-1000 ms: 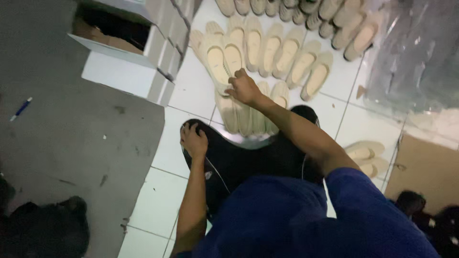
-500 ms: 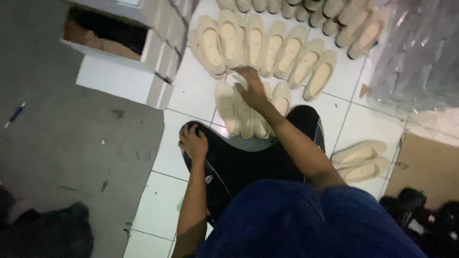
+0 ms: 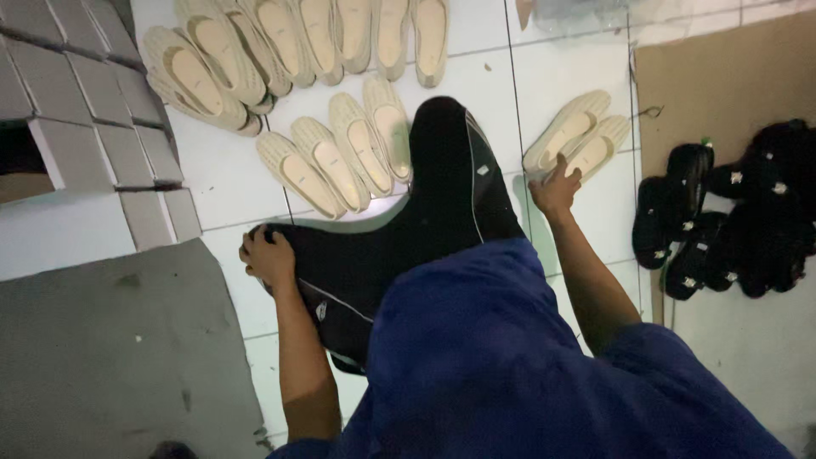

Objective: The person sits on the tiled floor among many slip-on shoes, picks up shoes one at a time, checks the insoles, matches them into pairs, and lays the pairs out in rows on the floor. They occasionally turn a shoe over to view its sole before placing it with its match.

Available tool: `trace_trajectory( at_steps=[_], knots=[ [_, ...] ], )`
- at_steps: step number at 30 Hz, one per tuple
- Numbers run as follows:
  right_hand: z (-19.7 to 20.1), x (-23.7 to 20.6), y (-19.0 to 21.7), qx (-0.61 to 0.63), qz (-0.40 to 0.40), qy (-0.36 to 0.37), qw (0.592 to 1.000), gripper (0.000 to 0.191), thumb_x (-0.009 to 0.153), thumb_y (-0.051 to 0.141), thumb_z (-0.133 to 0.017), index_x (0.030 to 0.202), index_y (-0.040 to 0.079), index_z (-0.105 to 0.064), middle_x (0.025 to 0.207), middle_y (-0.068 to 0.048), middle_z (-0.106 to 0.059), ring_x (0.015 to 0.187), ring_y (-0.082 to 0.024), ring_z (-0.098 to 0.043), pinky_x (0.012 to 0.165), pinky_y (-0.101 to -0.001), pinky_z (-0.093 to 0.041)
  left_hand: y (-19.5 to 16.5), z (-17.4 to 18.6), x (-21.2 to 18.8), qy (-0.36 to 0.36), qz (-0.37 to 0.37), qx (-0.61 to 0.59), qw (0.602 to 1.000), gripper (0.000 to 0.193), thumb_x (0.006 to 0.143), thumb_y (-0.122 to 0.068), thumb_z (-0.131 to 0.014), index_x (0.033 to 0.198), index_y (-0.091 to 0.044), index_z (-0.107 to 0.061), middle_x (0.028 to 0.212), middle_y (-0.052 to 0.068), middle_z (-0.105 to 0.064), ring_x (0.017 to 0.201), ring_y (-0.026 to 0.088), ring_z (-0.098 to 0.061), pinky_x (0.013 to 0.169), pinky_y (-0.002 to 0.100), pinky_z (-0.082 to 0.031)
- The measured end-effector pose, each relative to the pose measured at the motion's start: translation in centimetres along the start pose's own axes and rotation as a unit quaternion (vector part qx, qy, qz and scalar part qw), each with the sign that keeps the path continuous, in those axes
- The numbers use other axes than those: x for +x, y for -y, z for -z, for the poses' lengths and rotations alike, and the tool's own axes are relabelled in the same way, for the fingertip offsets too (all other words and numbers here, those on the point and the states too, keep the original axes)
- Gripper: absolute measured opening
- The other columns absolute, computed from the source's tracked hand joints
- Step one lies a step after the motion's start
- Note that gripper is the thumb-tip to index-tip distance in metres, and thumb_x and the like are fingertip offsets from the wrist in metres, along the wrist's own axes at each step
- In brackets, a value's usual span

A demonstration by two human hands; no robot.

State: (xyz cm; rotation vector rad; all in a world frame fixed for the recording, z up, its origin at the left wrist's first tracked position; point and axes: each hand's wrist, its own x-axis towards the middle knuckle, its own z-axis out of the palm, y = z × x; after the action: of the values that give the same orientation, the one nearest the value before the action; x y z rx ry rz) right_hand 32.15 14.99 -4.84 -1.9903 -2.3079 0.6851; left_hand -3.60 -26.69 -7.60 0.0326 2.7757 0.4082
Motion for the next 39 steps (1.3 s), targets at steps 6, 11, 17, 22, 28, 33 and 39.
trace_trajectory(
  at_steps=[6, 11, 17, 22, 28, 33, 39],
  knots=[
    [-1.5, -1.9, -0.3, 0.079, 0.088, -0.085, 0.989, 0.082, 0.085, 0.024, -0.081, 0.158, 0.018, -0.046, 0.151, -0.043, -0.031, 0.136, -0.056, -0.041, 0.113, -0.0552, -0.041, -0.6, 0.5, -0.4, 0.005, 0.0, 0.006, 1.0, 0.043, 0.098, -0.031, -0.058, 0.138, -0.017, -0.064, 0.16, 0.013, -0.039, 0.146, 0.043, -0.028, 0.111, 0.069, -0.027],
    [0.1, 2.3, 1.4, -0.063, 0.096, 0.051, 0.992, 0.044, 0.09, 0.044, -0.077, 0.11, 0.005, -0.071, 0.109, -0.033, -0.068, 0.103, -0.047, -0.067, 0.092, -0.0509, -0.055, -0.5, 0.8, -0.1, -0.011, 0.005, -0.005, 1.0, 0.044, 0.096, -0.032, -0.059, 0.137, -0.018, -0.065, 0.159, 0.012, -0.041, 0.146, 0.041, -0.03, 0.11, 0.068, -0.029],
    [6.5, 6.7, 7.3, -0.086, 0.128, 0.06, 0.986, 0.053, 0.089, 0.052, -0.074, 0.092, 0.0, -0.076, 0.077, -0.022, -0.07, 0.072, -0.038, -0.071, 0.071, -0.0466, -0.057, -0.3, 0.8, 0.3, -0.036, 0.008, -0.013, 0.999, 0.042, 0.094, -0.031, -0.062, 0.133, -0.018, -0.067, 0.158, 0.013, -0.043, 0.146, 0.039, -0.032, 0.111, 0.068, -0.029],
    [9.8, 4.8, 18.9, 0.036, 0.195, 0.162, 0.967, 0.055, 0.083, 0.051, -0.076, 0.102, -0.001, -0.075, 0.074, -0.019, -0.072, 0.068, -0.031, -0.072, 0.066, -0.0421, -0.056, -0.7, 1.3, 0.3, -0.054, 0.004, -0.018, 0.998, 0.041, 0.095, -0.032, -0.063, 0.133, -0.016, -0.067, 0.157, 0.015, -0.043, 0.146, 0.041, -0.031, 0.112, 0.067, -0.028],
    [2.6, 4.2, 36.7, 0.01, 0.523, 0.103, 0.846, 0.048, 0.086, 0.044, -0.082, 0.098, -0.002, -0.074, 0.079, -0.02, -0.067, 0.074, -0.038, -0.068, 0.07, -0.0474, -0.054, -1.1, 2.6, 0.2, -0.051, 0.03, -0.047, 0.997, 0.042, 0.092, -0.029, -0.063, 0.133, -0.02, -0.068, 0.157, 0.012, -0.043, 0.147, 0.04, -0.03, 0.113, 0.067, -0.023],
    [-4.5, 0.8, 47.0, 0.048, 0.55, 0.066, 0.831, 0.043, 0.082, 0.032, -0.082, 0.111, 0.002, -0.072, 0.103, -0.024, -0.064, 0.096, -0.042, -0.064, 0.081, -0.0503, -0.053, -1.6, 3.7, 0.3, -0.052, 0.036, -0.038, 0.997, 0.041, 0.092, -0.031, -0.063, 0.132, -0.02, -0.067, 0.158, 0.01, -0.043, 0.147, 0.039, -0.031, 0.113, 0.066, -0.025],
    [-8.6, -3.7, 49.3, -0.067, 0.561, 0.139, 0.814, 0.056, 0.079, 0.014, -0.07, 0.134, 0.008, -0.059, 0.125, -0.027, -0.055, 0.118, -0.046, -0.054, 0.091, -0.0538, -0.05, -1.6, 4.0, 0.6, -0.049, 0.043, -0.031, 0.997, 0.041, 0.092, -0.031, -0.063, 0.131, -0.021, -0.067, 0.158, 0.01, -0.042, 0.147, 0.039, -0.03, 0.113, 0.066, -0.025]
  ],
)
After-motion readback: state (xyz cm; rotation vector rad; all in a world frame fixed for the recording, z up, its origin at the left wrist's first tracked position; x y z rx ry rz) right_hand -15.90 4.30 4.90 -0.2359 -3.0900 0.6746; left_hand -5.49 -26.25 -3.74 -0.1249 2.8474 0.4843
